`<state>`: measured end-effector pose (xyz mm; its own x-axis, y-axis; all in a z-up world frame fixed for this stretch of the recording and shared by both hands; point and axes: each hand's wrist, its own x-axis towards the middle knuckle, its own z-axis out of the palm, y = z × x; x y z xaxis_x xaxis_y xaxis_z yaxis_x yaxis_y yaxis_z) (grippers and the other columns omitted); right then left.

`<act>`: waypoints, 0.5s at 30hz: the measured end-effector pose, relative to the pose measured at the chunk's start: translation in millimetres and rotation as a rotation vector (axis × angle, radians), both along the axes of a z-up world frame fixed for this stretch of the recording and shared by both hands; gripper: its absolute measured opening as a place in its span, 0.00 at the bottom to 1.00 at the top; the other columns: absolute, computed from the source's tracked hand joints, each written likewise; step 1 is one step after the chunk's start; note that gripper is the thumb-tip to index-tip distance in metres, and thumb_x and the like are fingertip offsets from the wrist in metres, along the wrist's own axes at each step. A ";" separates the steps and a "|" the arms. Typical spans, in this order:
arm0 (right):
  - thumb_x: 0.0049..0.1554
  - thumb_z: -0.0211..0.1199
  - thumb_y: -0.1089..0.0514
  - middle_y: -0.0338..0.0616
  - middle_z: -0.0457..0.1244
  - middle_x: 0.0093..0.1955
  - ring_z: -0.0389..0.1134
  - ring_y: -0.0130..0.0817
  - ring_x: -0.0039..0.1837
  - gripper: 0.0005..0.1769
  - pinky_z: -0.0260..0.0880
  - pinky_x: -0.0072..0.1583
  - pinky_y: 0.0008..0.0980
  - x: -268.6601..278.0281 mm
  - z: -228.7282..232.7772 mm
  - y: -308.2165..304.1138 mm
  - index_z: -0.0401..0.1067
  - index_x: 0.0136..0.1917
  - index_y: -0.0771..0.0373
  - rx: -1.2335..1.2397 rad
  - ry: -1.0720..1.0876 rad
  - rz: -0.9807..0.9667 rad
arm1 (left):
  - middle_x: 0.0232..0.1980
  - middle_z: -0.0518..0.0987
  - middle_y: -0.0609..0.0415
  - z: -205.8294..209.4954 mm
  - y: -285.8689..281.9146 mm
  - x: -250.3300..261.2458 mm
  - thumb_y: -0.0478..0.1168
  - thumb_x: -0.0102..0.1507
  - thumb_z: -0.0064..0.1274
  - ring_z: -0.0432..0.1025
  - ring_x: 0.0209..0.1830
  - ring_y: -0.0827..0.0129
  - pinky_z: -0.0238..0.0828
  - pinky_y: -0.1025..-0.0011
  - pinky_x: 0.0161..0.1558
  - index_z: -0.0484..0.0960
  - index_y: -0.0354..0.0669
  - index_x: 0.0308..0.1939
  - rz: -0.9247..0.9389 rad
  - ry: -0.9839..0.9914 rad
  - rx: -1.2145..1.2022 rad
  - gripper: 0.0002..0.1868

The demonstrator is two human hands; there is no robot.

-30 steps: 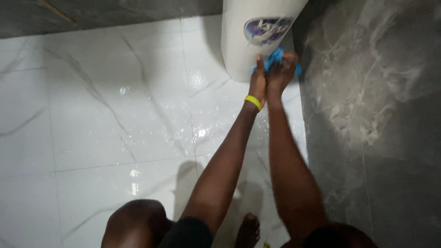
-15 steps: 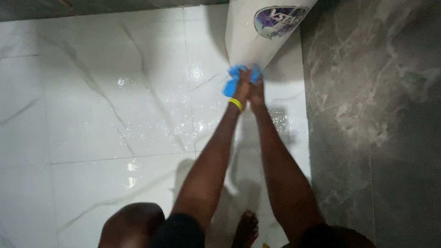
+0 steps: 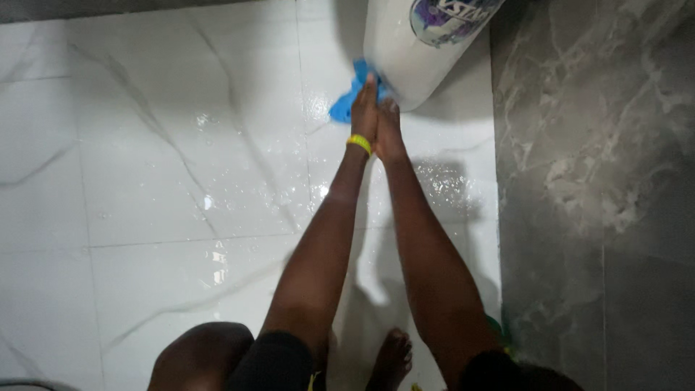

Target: The person wipes a toilet tank with a blue cloth, applies soap to a sink from a red bowl, and scrubs the sink basin and faucet before wiping the sink pedestal.

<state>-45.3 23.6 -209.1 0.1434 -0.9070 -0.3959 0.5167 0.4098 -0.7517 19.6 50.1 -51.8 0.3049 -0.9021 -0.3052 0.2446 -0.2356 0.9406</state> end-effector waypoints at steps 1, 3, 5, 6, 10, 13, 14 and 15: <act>0.66 0.53 0.58 0.44 0.64 0.53 0.68 0.34 0.53 0.12 0.73 0.52 0.35 4.6 3.8 -1.6 0.61 0.61 0.65 0.062 0.019 -0.119 | 0.78 0.65 0.38 6.7 -2.6 1.4 0.69 0.69 0.37 0.58 0.79 0.51 0.50 0.65 0.76 0.66 0.34 0.74 -0.015 -0.111 -0.030 0.45; 0.65 0.53 0.61 0.44 0.65 0.50 0.68 0.34 0.52 0.10 0.72 0.52 0.33 6.4 34.0 -2.1 0.66 0.57 0.69 -0.142 0.084 -0.092 | 0.76 0.67 0.39 11.3 -11.3 5.3 0.68 0.70 0.38 0.61 0.77 0.54 0.54 0.67 0.73 0.67 0.34 0.74 0.041 -0.091 -0.078 0.43; 0.65 0.52 0.63 0.44 0.65 0.49 0.67 0.33 0.51 0.09 0.71 0.52 0.32 8.3 77.1 -2.3 0.69 0.55 0.70 -0.321 0.194 -0.107 | 0.71 0.73 0.38 13.6 -23.1 10.4 0.66 0.71 0.39 0.66 0.70 0.54 0.61 0.67 0.67 0.71 0.35 0.71 0.061 -0.046 -0.138 0.40; 0.65 0.52 0.64 0.44 0.64 0.48 0.66 0.32 0.50 0.09 0.71 0.52 0.31 14.6 96.3 -0.2 0.70 0.56 0.70 -0.395 0.267 -0.134 | 0.66 0.77 0.36 15.6 -27.3 17.0 0.65 0.72 0.39 0.71 0.63 0.54 0.66 0.67 0.62 0.75 0.37 0.70 0.054 -0.017 -0.171 0.38; 0.65 0.49 0.62 0.47 0.64 0.55 0.66 0.34 0.60 0.14 0.70 0.66 0.33 30.9 156.6 -15.4 0.69 0.58 0.73 -0.686 -0.409 -0.332 | 0.67 0.79 0.47 42.3 -44.3 35.3 0.62 0.73 0.41 0.73 0.65 0.65 0.72 0.71 0.57 0.80 0.42 0.66 0.028 -0.076 -0.522 0.32; 0.65 0.51 0.59 0.50 0.68 0.60 0.72 0.37 0.59 0.18 0.76 0.62 0.36 34.3 171.3 -15.4 0.70 0.63 0.72 -0.587 0.474 -0.345 | 0.71 0.77 0.46 44.2 -53.4 38.1 0.60 0.75 0.44 0.70 0.69 0.65 0.70 0.70 0.62 0.79 0.41 0.69 -0.024 -0.021 -0.579 0.30; 0.66 0.51 0.58 0.52 0.66 0.62 0.70 0.38 0.62 0.19 0.73 0.63 0.37 37.0 167.5 -16.9 0.69 0.65 0.73 -0.487 0.439 -0.284 | 0.72 0.74 0.47 33.0 -56.6 39.4 0.59 0.73 0.45 0.70 0.67 0.65 0.70 0.69 0.62 0.74 0.43 0.72 -0.042 0.031 -0.512 0.30; 0.67 0.51 0.57 0.54 0.65 0.65 0.67 0.40 0.64 0.21 0.70 0.65 0.38 41.0 158.6 -18.9 0.68 0.66 0.73 -0.387 0.404 -0.223 | 0.74 0.71 0.49 16.5 -58.3 41.2 0.58 0.72 0.46 0.70 0.65 0.65 0.70 0.68 0.63 0.69 0.45 0.74 -0.059 0.083 -0.445 0.32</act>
